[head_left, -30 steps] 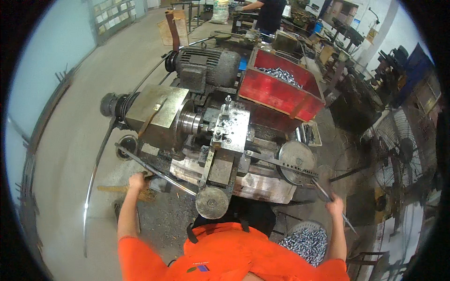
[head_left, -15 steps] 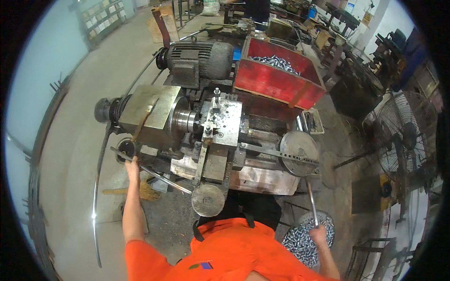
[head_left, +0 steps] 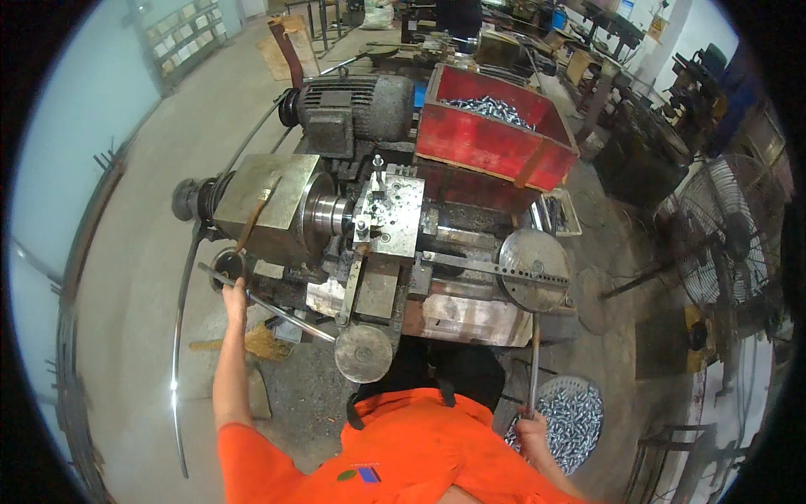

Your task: The person operates a metal turning machine by inserting metal rods into the chuck, engaging the machine with a lever, and removing finished parts. The person repeatedly cycles through loading, machining, and unloading steps while collecting finished parts in a nearby container.

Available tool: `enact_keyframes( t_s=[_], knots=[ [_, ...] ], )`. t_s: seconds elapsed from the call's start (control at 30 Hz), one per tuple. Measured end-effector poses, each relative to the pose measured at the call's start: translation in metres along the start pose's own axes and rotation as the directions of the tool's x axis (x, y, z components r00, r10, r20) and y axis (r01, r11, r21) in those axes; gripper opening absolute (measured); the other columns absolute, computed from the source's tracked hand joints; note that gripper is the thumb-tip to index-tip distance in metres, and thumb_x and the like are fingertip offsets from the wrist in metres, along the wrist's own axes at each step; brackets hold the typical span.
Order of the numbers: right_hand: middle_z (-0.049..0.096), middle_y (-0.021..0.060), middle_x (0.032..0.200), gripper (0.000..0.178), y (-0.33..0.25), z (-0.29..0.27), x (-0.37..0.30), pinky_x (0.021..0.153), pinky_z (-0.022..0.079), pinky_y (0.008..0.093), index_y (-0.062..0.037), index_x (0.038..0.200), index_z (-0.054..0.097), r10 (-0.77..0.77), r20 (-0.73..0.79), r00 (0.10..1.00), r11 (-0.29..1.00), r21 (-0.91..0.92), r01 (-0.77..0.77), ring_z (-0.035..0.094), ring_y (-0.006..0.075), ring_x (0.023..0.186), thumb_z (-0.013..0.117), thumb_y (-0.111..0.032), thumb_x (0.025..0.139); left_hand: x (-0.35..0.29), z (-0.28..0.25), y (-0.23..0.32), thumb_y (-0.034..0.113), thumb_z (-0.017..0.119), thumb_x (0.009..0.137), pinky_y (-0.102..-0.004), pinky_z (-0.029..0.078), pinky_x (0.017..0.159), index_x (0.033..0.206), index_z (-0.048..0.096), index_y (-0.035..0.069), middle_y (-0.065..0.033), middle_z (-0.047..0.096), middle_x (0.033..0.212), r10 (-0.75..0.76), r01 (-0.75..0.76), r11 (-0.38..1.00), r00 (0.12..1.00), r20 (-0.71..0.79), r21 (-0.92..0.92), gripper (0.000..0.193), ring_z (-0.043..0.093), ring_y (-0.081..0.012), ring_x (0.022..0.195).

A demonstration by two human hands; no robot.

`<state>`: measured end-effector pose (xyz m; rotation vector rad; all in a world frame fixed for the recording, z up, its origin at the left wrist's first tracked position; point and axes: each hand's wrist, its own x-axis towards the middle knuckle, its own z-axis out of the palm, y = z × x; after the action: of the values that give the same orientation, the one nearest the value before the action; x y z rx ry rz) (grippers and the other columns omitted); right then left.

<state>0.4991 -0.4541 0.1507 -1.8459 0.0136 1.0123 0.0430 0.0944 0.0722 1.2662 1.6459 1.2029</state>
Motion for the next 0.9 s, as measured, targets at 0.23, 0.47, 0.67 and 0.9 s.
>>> enact_keyframes(
  t_s=[0.23,0.47,0.67,0.9],
  knots=[
    [0.049,0.0095,0.054,0.022,0.003,-0.087,0.055,0.048,0.039,0.0355,0.0025,0.073,0.056,-0.549,-0.049,0.835,0.624,-0.688,0.37,0.045,0.0197,0.05,0.057,-0.013,0.058,-0.033,-0.011,0.071,0.022,0.055,0.081,-0.0333,0.054,0.043,0.096,0.051,-0.011,-0.0196,0.061,0.081,-0.229,0.214,0.97,0.965,0.129,0.117,0.036,0.063,-0.0249,0.059],
    [0.061,0.0191,0.089,0.049,-0.067,-0.21,0.182,0.071,0.048,0.045,-0.0044,0.106,0.06,-0.761,-0.034,0.647,0.02,-0.999,-0.03,0.059,0.038,0.078,0.064,-0.021,0.06,-0.037,0.013,0.049,0.021,0.055,0.085,-0.0335,0.055,0.043,0.1,0.052,-0.007,-0.015,0.061,0.08,-0.125,0.139,0.985,0.983,0.136,-0.101,0.033,0.064,-0.0249,0.058],
    [0.049,0.0172,0.123,0.076,-0.101,-0.116,0.196,0.105,0.026,0.0443,-0.0072,0.131,0.04,-0.835,-0.403,0.375,0.336,-0.913,-0.232,0.042,0.0318,0.119,0.063,-0.02,0.06,-0.045,-0.017,0.05,0.041,0.055,0.086,-0.0305,0.051,0.054,0.099,0.055,-0.001,-0.0096,0.061,0.078,-0.249,0.283,0.947,0.945,0.215,-0.149,0.044,0.061,-0.0185,0.06],
    [0.047,0.0151,0.125,0.083,-0.087,-0.113,0.163,0.107,0.025,0.0425,-0.0076,0.133,0.038,-0.857,-0.197,0.477,0.215,-0.976,-0.017,0.039,0.0328,0.121,0.066,-0.019,0.056,-0.056,-0.018,-0.045,0.055,0.061,0.075,-0.0408,0.049,0.072,0.091,0.062,0.0,-0.0195,0.065,0.088,-0.017,-0.45,0.473,0.855,0.519,0.757,0.058,0.064,-0.0333,0.083]
  ],
)
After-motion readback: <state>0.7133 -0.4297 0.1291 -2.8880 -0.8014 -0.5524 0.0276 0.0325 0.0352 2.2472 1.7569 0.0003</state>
